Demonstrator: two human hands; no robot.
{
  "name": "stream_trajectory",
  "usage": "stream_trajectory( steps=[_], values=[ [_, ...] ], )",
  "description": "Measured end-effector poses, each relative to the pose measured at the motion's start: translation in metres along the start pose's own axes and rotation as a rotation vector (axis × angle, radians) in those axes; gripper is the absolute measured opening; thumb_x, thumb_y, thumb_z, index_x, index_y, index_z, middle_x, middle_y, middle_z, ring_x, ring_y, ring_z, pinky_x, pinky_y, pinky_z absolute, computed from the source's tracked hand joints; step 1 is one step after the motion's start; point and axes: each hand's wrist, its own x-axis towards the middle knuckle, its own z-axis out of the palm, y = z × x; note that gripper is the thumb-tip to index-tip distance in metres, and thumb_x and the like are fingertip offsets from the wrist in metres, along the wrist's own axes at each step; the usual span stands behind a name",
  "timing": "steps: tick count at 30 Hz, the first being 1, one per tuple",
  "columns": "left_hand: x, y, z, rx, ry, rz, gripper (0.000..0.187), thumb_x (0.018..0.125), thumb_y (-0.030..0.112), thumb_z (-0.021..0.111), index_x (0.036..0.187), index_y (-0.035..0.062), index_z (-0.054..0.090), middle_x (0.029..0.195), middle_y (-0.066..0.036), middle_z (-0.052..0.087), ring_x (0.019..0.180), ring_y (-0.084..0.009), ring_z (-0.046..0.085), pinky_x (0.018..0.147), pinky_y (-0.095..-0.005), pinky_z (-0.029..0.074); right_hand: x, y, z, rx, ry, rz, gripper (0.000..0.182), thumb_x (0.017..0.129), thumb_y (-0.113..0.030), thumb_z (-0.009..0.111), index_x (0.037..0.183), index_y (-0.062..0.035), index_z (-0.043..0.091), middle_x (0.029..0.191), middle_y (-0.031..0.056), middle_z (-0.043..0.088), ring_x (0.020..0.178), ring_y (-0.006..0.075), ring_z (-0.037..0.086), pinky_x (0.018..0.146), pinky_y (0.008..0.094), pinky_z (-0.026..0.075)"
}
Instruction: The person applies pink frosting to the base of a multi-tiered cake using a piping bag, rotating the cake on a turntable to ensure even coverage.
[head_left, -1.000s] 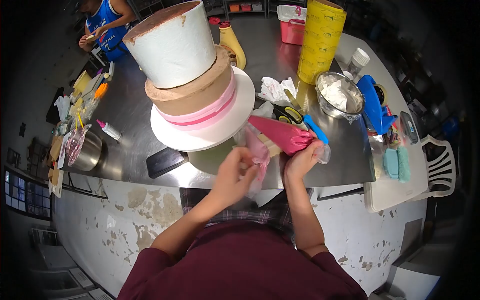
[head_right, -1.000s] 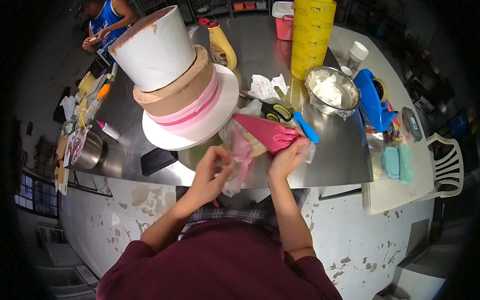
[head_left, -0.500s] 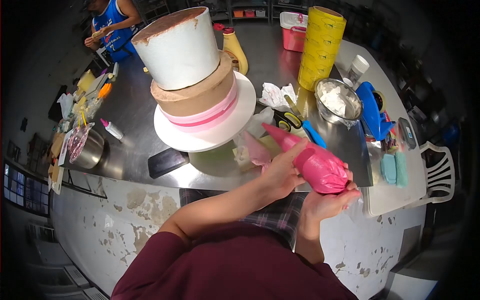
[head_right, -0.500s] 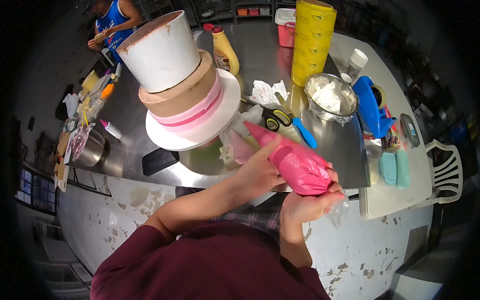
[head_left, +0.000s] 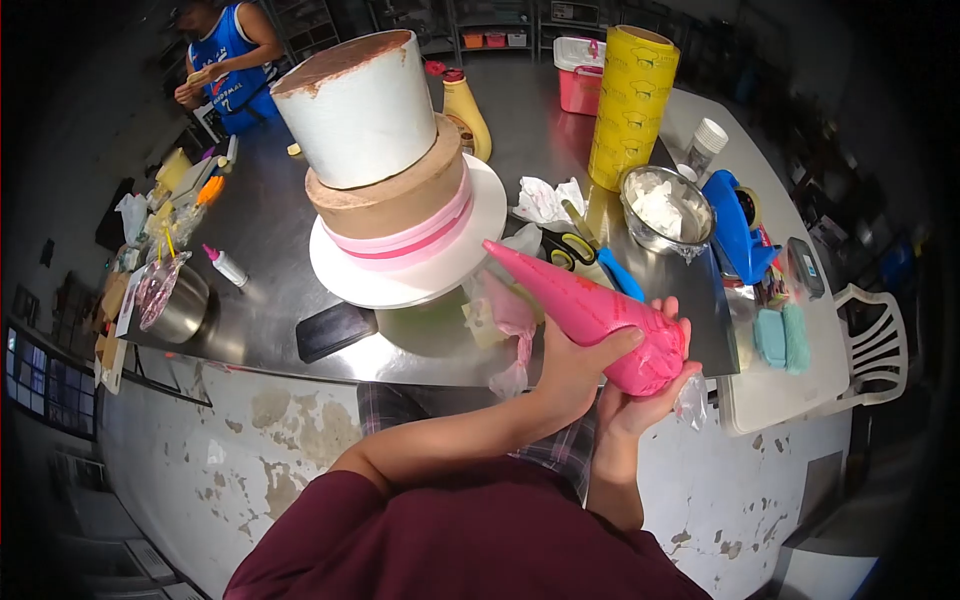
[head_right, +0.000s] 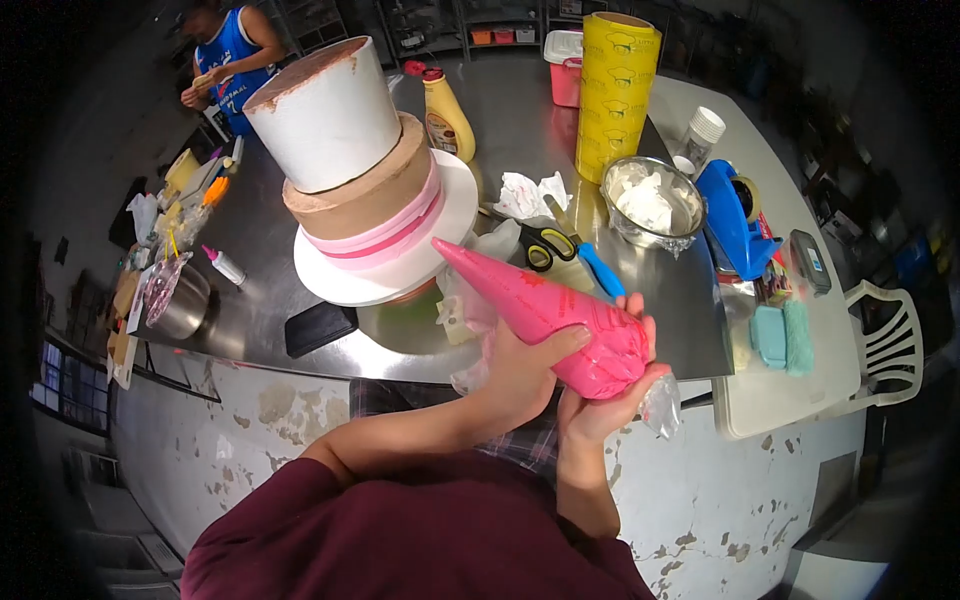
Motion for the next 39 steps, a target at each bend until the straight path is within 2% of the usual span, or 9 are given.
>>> stream_trajectory(
  steps=[3,6,10,13,16,19,22,34,39],
  values=[
    [-0.002,0.005,-0.001,-0.009,-0.008,0.012,0.043,0.069,-0.002,0.068,0.105,0.0034,0.044,0.099,-0.008,0.055,0.091,-0.0168,0.057,0.081,-0.0311,0.048,0.001,-0.008,0.016,0.118,-0.046,0.049,0.061,0.093,-0.051,0.024,0.136,-0.0080,0.027,0.139,0.0202,0.029,0.126,0.0332,0.033,0.104,0.0469,0.028],
    [-0.004,0.017,0.001,-0.004,-0.031,-0.047,0.044,0.069,-0.001,0.069,0.106,0.0033,0.045,0.100,-0.008,0.055,0.092,-0.0165,0.057,0.082,-0.0304,0.047,0.008,-0.002,0.010,0.161,-0.386,-0.134,0.061,0.093,-0.052,0.025,0.139,-0.0117,0.023,0.142,0.0194,0.022,0.127,0.0344,0.031,0.104,0.0478,0.026],
    [0.001,0.026,0.001,0.037,-0.012,-0.040,0.045,0.071,0.004,0.070,0.108,0.0029,0.045,0.101,-0.008,0.055,0.093,-0.0170,0.056,0.082,-0.0305,0.046,0.020,0.008,0.002,0.195,-0.610,-0.196,0.053,0.092,-0.053,0.025,0.123,-0.0135,0.041,0.131,0.0174,0.040,0.120,0.0367,0.039,0.100,0.0525,0.031],
    [0.007,0.045,0.002,0.140,-0.127,-0.031,0.045,0.075,0.011,0.070,0.111,0.0023,0.044,0.107,-0.009,0.053,0.099,-0.0171,0.053,0.087,-0.0332,0.043,0.020,0.012,0.011,0.265,-0.446,-0.117,0.050,0.092,-0.052,0.025,0.114,-0.0110,0.044,0.122,0.0146,0.047,0.113,0.0337,0.046,0.097,0.0509,0.036],
    [0.013,0.040,-0.031,0.357,-0.213,0.015,0.046,0.078,0.019,0.066,0.114,0.0006,0.044,0.117,-0.016,0.047,0.111,-0.0251,0.046,0.096,-0.0391,0.036,0.027,0.007,0.035,0.162,-0.023,-0.022,0.046,0.093,-0.050,0.023,0.102,-0.0111,0.047,0.111,0.0141,0.051,0.107,0.0314,0.049,0.095,0.0488,0.039],
    [0.016,0.061,-0.078,1.491,-0.178,0.543,0.049,0.074,0.010,0.063,0.119,0.0010,0.044,0.127,-0.020,0.040,0.120,-0.0354,0.038,0.099,-0.0437,0.032,0.041,0.010,0.029,0.108,-0.068,-0.095,0.047,0.093,-0.050,0.024,0.104,-0.0097,0.047,0.112,0.0140,0.051,0.109,0.0304,0.049,0.095,0.0482,0.039],
    [0.020,0.066,-0.110,1.895,-0.083,0.689,0.051,0.070,0.011,0.062,0.117,-0.0006,0.045,0.129,-0.024,0.036,0.119,-0.0420,0.035,0.099,-0.0486,0.029,0.042,0.012,0.032,0.082,-0.062,-0.084,0.049,0.094,-0.049,0.024,0.105,-0.0080,0.047,0.113,0.0145,0.052,0.108,0.0312,0.049,0.096,0.0483,0.039],
    [0.011,0.079,-0.127,1.831,-0.027,0.716,0.042,0.066,0.008,0.064,0.103,0.0003,0.048,0.119,-0.021,0.046,0.110,-0.0377,0.044,0.093,-0.0466,0.033,0.033,0.032,0.032,-0.017,-0.134,-0.179,0.054,0.093,-0.052,0.019,0.102,-0.0084,0.049,0.110,0.0147,0.052,0.108,0.0356,0.048,0.096,0.0537,0.036],
    [-0.007,0.094,-0.136,1.777,0.068,0.709,0.032,0.067,0.005,0.063,0.095,0.0022,0.050,0.112,-0.018,0.051,0.105,-0.0366,0.047,0.092,-0.0473,0.033,0.023,0.035,0.032,0.050,-0.308,-0.235,0.053,0.093,-0.052,0.016,0.098,-0.0118,0.049,0.105,0.0139,0.052,0.103,0.0361,0.050,0.096,0.0549,0.034]
  ],
)
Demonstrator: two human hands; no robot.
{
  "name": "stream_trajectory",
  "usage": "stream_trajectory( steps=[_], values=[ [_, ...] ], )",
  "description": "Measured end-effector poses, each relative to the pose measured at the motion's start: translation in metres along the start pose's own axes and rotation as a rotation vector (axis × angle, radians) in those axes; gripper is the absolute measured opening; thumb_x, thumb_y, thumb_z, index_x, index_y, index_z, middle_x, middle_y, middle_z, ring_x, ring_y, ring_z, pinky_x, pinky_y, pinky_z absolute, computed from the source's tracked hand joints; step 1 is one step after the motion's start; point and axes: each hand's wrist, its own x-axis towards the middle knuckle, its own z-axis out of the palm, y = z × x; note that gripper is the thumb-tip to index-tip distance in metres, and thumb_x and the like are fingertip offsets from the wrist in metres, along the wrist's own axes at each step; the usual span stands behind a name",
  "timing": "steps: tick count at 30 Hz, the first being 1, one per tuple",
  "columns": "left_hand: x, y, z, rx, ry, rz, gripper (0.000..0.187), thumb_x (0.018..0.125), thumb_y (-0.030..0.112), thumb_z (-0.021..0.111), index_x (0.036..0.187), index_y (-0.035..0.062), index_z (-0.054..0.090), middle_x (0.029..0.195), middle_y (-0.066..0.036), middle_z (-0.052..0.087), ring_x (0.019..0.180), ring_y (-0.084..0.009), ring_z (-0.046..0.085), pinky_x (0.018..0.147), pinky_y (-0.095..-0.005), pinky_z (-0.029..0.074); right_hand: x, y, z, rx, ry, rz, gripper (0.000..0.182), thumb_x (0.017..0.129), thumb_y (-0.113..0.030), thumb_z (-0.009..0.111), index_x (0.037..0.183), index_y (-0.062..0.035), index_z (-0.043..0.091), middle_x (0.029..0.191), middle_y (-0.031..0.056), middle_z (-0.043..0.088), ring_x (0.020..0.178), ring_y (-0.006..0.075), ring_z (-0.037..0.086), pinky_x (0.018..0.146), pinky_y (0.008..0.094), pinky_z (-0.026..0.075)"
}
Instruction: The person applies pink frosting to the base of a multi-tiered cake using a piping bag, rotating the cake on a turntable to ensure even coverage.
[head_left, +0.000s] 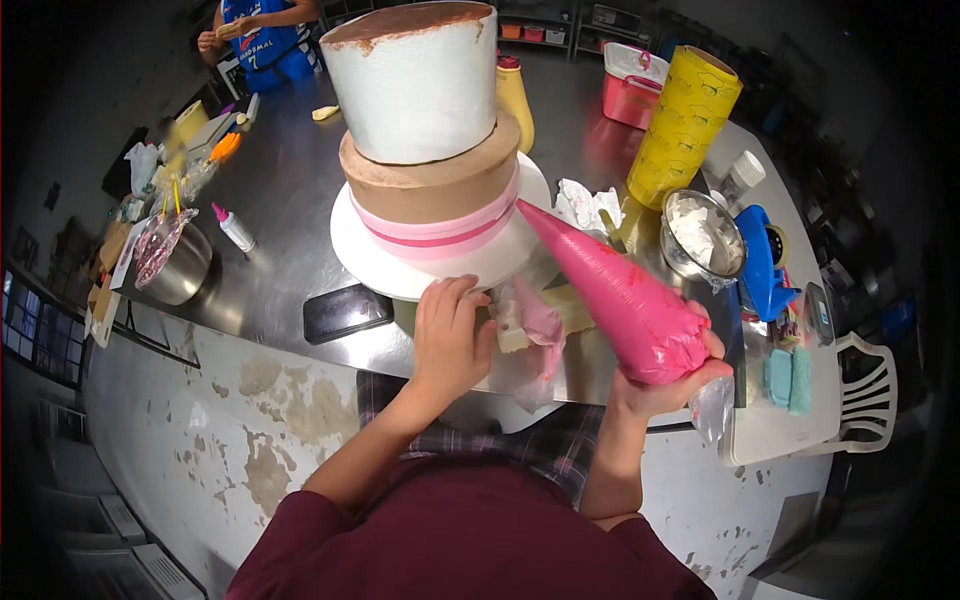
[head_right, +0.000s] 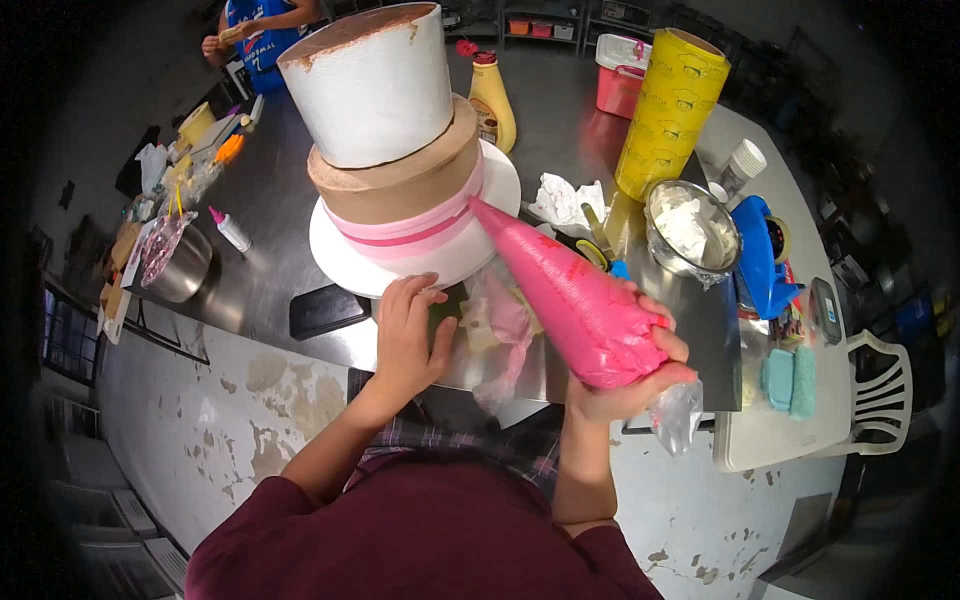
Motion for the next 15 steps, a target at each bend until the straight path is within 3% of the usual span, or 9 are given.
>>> stream_trajectory(
  steps=[3,8,15],
  values=[
    [-0.004,-0.007,0.000,-0.087,-0.004,0.100,0.031,0.066,0.002,0.064,0.093,0.0018,0.049,0.111,-0.018,0.051,0.103,-0.0367,0.047,0.090,-0.0471,0.035,-0.011,0.001,0.009,-0.030,-0.080,-0.045,0.053,0.093,-0.052,0.013,0.093,-0.0118,0.048,0.101,0.0140,0.052,0.100,0.0362,0.051,0.095,0.0542,0.036],
    [-0.010,-0.017,0.001,-0.166,0.050,0.089,0.028,0.064,-0.001,0.065,0.086,0.0015,0.047,0.108,-0.018,0.052,0.100,-0.0370,0.048,0.089,-0.0457,0.036,-0.028,-0.003,0.030,-0.219,-0.151,-0.159,0.053,0.092,-0.053,0.008,0.086,-0.0120,0.043,0.092,0.0141,0.050,0.095,0.0369,0.053,0.090,0.0522,0.042],
    [-0.014,-0.028,-0.011,-0.165,0.066,0.089,0.026,0.062,-0.002,0.064,0.083,0.0009,0.048,0.104,-0.017,0.052,0.097,-0.0366,0.049,0.089,-0.0461,0.038,-0.037,-0.005,0.043,-0.286,-0.311,-0.184,0.053,0.093,-0.051,0.008,0.087,-0.0115,0.043,0.095,0.0139,0.049,0.095,0.0367,0.052,0.090,0.0536,0.041]
  ],
)
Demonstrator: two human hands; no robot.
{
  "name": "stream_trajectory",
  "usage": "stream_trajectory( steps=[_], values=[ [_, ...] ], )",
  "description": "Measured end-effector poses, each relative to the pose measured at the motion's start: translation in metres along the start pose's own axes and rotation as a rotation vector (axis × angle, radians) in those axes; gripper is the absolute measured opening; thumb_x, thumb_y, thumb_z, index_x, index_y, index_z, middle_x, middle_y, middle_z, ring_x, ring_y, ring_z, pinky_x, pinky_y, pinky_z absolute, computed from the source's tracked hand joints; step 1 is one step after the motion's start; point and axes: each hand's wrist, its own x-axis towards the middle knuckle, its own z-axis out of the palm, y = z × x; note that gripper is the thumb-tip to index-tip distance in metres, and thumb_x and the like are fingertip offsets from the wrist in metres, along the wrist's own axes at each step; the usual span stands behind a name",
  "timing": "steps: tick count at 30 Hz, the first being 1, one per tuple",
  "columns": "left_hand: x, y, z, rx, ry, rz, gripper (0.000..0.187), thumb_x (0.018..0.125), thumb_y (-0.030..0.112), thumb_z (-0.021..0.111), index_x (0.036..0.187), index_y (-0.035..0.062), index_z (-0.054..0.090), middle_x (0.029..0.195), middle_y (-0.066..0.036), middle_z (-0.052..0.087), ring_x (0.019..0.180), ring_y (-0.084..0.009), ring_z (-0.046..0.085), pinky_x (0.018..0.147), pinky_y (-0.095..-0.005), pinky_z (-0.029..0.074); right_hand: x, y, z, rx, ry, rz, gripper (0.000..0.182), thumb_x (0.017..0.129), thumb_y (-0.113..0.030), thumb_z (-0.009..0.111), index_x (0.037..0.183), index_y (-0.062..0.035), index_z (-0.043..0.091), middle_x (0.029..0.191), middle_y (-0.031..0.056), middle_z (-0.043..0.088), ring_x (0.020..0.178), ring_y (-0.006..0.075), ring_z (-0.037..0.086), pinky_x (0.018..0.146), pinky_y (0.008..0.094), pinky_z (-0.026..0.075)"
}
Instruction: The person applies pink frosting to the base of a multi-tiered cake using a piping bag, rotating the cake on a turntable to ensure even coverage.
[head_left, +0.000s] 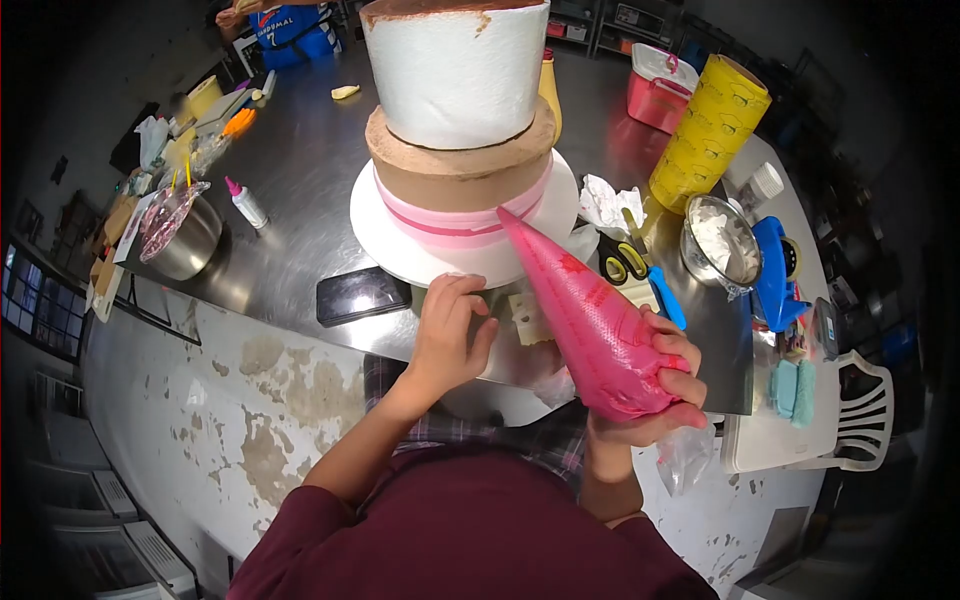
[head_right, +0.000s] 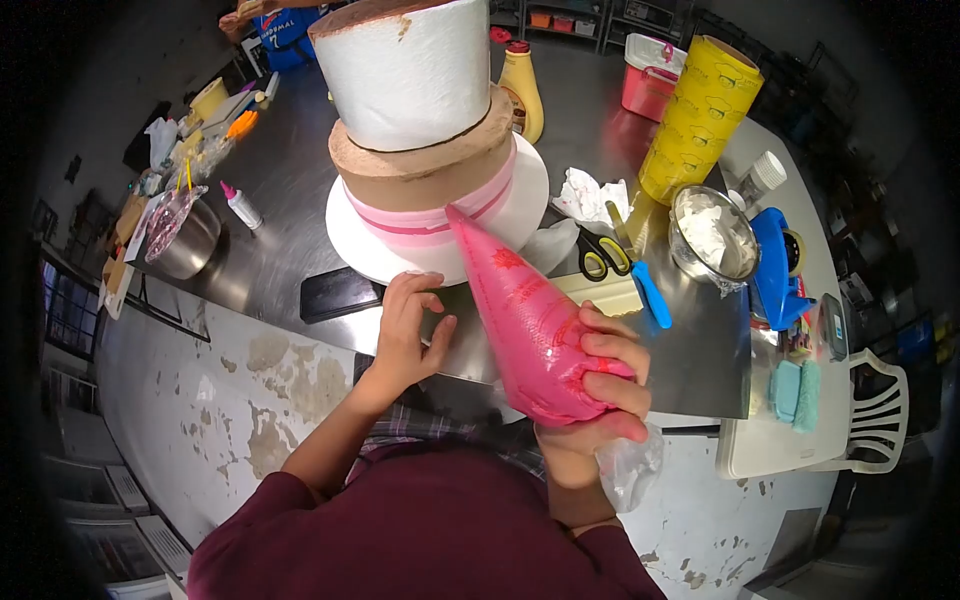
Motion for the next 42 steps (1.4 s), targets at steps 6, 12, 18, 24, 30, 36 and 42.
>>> stream_trajectory(
  steps=[6,12,18,24,30,36,42],
  values=[
    [-0.001,-0.001,-0.001,0.035,0.004,-0.003,0.025,0.063,-0.002,0.064,0.082,0.0013,0.049,0.101,-0.016,0.053,0.096,-0.0362,0.050,0.089,-0.0473,0.037,-0.001,0.001,0.006,-0.031,-0.011,-0.036,0.053,0.093,-0.050,0.008,0.086,-0.0114,0.043,0.093,0.0140,0.048,0.093,0.0372,0.052,0.089,0.0523,0.043],
    [-0.003,0.001,-0.001,0.068,-0.019,-0.064,0.024,0.067,0.001,0.064,0.084,0.0030,0.046,0.106,-0.017,0.053,0.101,-0.0350,0.050,0.096,-0.0508,0.031,0.000,0.002,0.006,-0.056,-0.064,-0.049,0.052,0.093,-0.050,0.008,0.086,-0.0116,0.043,0.092,0.0139,0.048,0.092,0.0367,0.053,0.087,0.0514,0.044],
    [0.002,0.008,0.003,0.018,-0.044,-0.017,0.025,0.067,0.000,0.063,0.084,0.0036,0.046,0.109,-0.016,0.052,0.102,-0.0346,0.050,0.096,-0.0525,0.030,0.000,0.003,0.009,-0.071,-0.065,-0.072,0.053,0.093,-0.050,0.008,0.086,-0.0115,0.043,0.091,0.0138,0.049,0.092,0.0366,0.053,0.086,0.0506,0.045],
    [0.001,0.006,0.007,0.002,-0.043,-0.027,0.024,0.066,-0.001,0.063,0.083,0.0033,0.047,0.109,-0.017,0.052,0.102,-0.0347,0.050,0.094,-0.0512,0.032,0.000,0.004,0.008,-0.026,-0.037,-0.050,0.053,0.093,-0.050,0.009,0.087,-0.0117,0.045,0.092,0.0130,0.049,0.092,0.0363,0.053,0.086,0.0502,0.045],
    [0.001,0.006,0.005,0.019,-0.046,-0.030,0.024,0.065,0.000,0.063,0.082,0.0030,0.047,0.109,-0.017,0.052,0.101,-0.0360,0.050,0.094,-0.0500,0.033,0.004,0.003,0.001,0.108,0.340,0.292,0.051,0.093,-0.052,0.015,0.087,-0.0107,0.045,0.096,0.0113,0.051,0.098,0.0307,0.052,0.091,0.0477,0.042],
    [-0.002,0.031,0.010,-0.347,-0.003,-0.263,0.026,0.073,0.001,0.062,0.090,0.0035,0.044,0.110,-0.016,0.052,0.105,-0.0280,0.049,0.093,-0.0417,0.036,0.007,0.000,-0.019,0.256,0.596,0.682,0.054,0.093,-0.051,0.030,0.111,-0.0038,0.048,0.108,0.0123,0.055,0.103,0.0256,0.053,0.092,0.0414,0.043],
    [0.012,0.080,0.049,-1.484,0.026,-0.626,0.059,0.084,0.013,0.061,0.124,0.0064,0.019,0.122,-0.009,0.036,0.112,-0.0159,0.041,0.097,-0.0322,0.035,-0.007,-0.024,-0.011,0.291,0.707,0.909,0.057,0.092,-0.052,0.029,0.119,-0.0042,0.042,0.118,0.0143,0.050,0.108,0.0259,0.050,0.094,0.0423,0.040]
  ],
)
